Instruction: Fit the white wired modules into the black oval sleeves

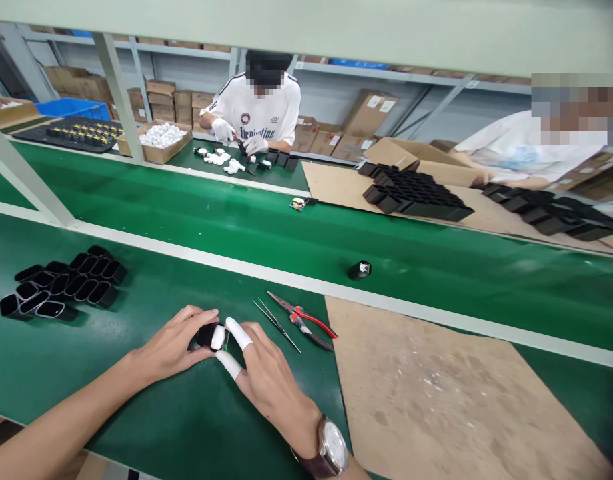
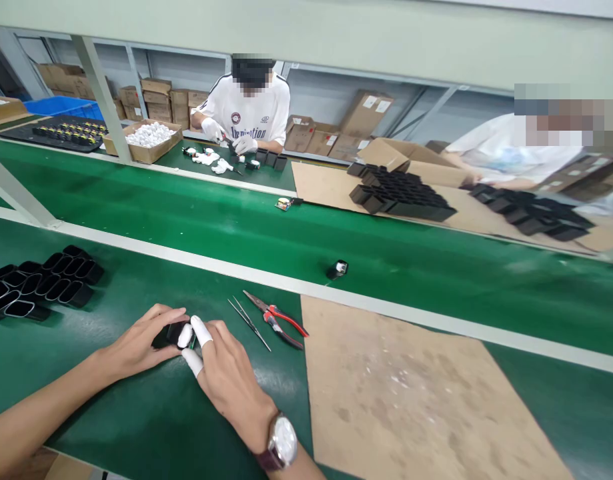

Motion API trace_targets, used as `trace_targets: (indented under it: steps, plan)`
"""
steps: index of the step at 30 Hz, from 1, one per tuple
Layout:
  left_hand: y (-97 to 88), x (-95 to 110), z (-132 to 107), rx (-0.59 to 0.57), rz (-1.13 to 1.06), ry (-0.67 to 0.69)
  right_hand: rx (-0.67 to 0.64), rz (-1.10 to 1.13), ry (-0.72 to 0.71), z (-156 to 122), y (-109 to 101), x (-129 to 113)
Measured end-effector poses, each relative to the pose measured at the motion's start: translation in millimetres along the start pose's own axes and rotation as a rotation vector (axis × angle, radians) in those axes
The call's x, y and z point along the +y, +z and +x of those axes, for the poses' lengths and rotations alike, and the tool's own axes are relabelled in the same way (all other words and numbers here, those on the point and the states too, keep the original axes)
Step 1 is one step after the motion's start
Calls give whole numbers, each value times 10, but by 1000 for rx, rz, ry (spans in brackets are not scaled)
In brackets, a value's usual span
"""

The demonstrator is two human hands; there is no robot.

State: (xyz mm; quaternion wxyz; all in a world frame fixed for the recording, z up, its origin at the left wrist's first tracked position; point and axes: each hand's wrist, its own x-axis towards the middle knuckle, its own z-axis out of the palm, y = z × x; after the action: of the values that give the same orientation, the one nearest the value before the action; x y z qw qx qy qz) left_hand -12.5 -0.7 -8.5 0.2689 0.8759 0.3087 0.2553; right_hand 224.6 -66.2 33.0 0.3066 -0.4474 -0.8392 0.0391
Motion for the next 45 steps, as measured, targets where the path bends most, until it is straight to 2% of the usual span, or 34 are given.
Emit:
trace_targets:
  steps: [6, 13, 19, 21, 24, 27, 30, 33, 35, 39, 45]
  plan:
    - [-5, 22, 1, -33, -92, -42, 95, 21, -100, -46, 39, 77]
    - [15, 18, -31, -24, -134, -34, 21, 151, -44, -79, 158, 91]
    - [48, -19, -1, 13, -137, -56, -56, 202, 40, -34, 132, 95]
    - [36, -12, 23, 18, -138, -131, -49, 103, 69, -47, 119, 183]
    - [-1, 12, 49, -28, -156, -247, 8, -210, 202, -108, 126, 394]
    - [-22, 15, 49, -37, -177, -229, -24, -478, 296, -179, 141, 579]
    - [-11, -10, 38, 19, -201, -165, -46, -425, 223, -203, 140, 597]
    - [3, -29, 34, 33, -217, -151, -4, -180, 88, -168, 127, 444]
    - [0, -27, 36, 22, -220, -154, 13, -113, 29, -127, 115, 316]
    - [-24, -7, 38, 0, -221, -174, 10, -190, -60, -37, 92, 176]
    - [-43, 9, 40, -36, -252, -231, -1, -257, -97, 32, 84, 182]
